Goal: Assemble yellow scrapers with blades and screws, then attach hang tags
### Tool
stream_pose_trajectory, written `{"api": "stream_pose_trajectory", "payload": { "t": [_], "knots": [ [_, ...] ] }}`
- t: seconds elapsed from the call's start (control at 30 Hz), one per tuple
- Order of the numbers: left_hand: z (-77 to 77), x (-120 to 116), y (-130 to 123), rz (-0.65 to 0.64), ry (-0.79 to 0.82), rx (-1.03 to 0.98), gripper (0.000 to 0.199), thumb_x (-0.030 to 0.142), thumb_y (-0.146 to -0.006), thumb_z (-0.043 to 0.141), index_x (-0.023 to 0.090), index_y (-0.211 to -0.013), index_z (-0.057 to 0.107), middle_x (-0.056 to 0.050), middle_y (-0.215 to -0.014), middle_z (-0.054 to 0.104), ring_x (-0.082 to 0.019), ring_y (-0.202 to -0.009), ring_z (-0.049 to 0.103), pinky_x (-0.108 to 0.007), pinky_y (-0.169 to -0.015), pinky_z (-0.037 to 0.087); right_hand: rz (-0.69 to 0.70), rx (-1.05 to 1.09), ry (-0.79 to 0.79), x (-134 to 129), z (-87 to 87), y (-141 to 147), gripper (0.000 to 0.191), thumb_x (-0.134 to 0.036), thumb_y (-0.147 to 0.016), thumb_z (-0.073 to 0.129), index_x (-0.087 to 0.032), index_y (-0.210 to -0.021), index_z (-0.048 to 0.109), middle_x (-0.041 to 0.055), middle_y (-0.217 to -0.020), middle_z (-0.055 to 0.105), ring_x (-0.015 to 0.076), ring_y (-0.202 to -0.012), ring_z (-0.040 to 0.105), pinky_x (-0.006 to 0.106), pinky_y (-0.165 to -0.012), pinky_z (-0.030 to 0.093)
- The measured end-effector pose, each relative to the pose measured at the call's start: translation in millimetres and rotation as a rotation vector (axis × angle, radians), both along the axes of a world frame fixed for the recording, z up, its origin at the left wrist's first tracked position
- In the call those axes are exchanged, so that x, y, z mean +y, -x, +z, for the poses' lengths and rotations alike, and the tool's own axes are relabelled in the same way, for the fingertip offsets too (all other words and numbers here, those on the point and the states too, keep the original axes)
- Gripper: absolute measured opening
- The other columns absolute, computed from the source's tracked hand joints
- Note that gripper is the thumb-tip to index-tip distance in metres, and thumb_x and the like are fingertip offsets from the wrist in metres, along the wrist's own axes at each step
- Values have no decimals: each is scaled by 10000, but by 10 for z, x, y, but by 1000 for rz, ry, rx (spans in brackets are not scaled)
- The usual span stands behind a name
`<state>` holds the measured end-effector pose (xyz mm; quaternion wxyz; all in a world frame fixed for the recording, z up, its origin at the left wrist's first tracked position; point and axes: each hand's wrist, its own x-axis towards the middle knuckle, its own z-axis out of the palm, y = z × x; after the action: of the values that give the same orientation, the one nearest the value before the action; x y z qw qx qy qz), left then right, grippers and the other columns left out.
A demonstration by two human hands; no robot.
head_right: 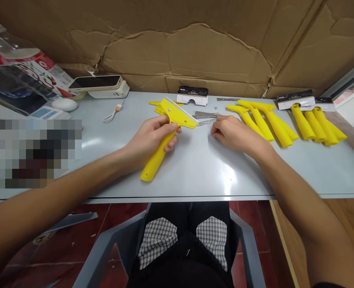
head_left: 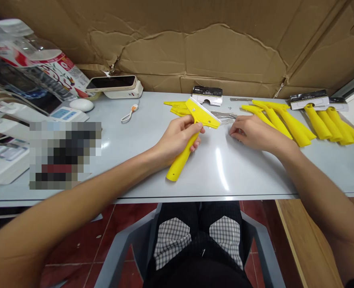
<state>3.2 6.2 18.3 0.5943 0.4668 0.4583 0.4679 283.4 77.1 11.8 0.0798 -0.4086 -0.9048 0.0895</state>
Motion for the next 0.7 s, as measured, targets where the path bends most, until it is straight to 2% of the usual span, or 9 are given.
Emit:
{"api": "stream_pose_trajectory", "payload": {
  "t": [0.2, 0.33, 0.57, 0.7],
  "knots": [
    [1, -4, -1, -7, -5, 3, 101, 214, -984, 765, 161, -978, 680, -63, -1008, 733, -73, -551, 594, -238, -464, 446, -25, -16, 12, -5, -12, 16, 199, -238, -1057, 542, -228, -944, 705, 139, -1131, 759, 325, -995, 705, 483, -914, 547],
    [3, -7, 4, -10, 1, 2, 100, 213, -976, 768, 164, -978, 680, -67, -1013, 740, -74, -554, 592, -235, -469, 443, -28, 108, -16, -58, 39, 81, 159, -244, -1034, 545, -237, -951, 681, 152, -1134, 755, 351, -1065, 706, 491, -935, 542],
    [4, -43, -35, -47, 24, 20, 68, 182, -1014, 719, 165, -953, 694, -49, -913, 716, -85, -531, 578, -256, -465, 432, -55, 371, 18, -247, 157, 259, 132, -299, -1021, 612, -270, -954, 721, 80, -941, 779, 276, -838, 694, 437, -806, 531],
    [-25, -73, -47, -107, 50, 62, 142, 182, -1036, 705, 168, -895, 691, -34, -756, 670, -100, -516, 567, -259, -466, 411, -44, 453, -17, -379, 178, 338, 142, -334, -1033, 638, -295, -980, 765, 81, -975, 803, 279, -839, 702, 459, -810, 558]
  ]
}}
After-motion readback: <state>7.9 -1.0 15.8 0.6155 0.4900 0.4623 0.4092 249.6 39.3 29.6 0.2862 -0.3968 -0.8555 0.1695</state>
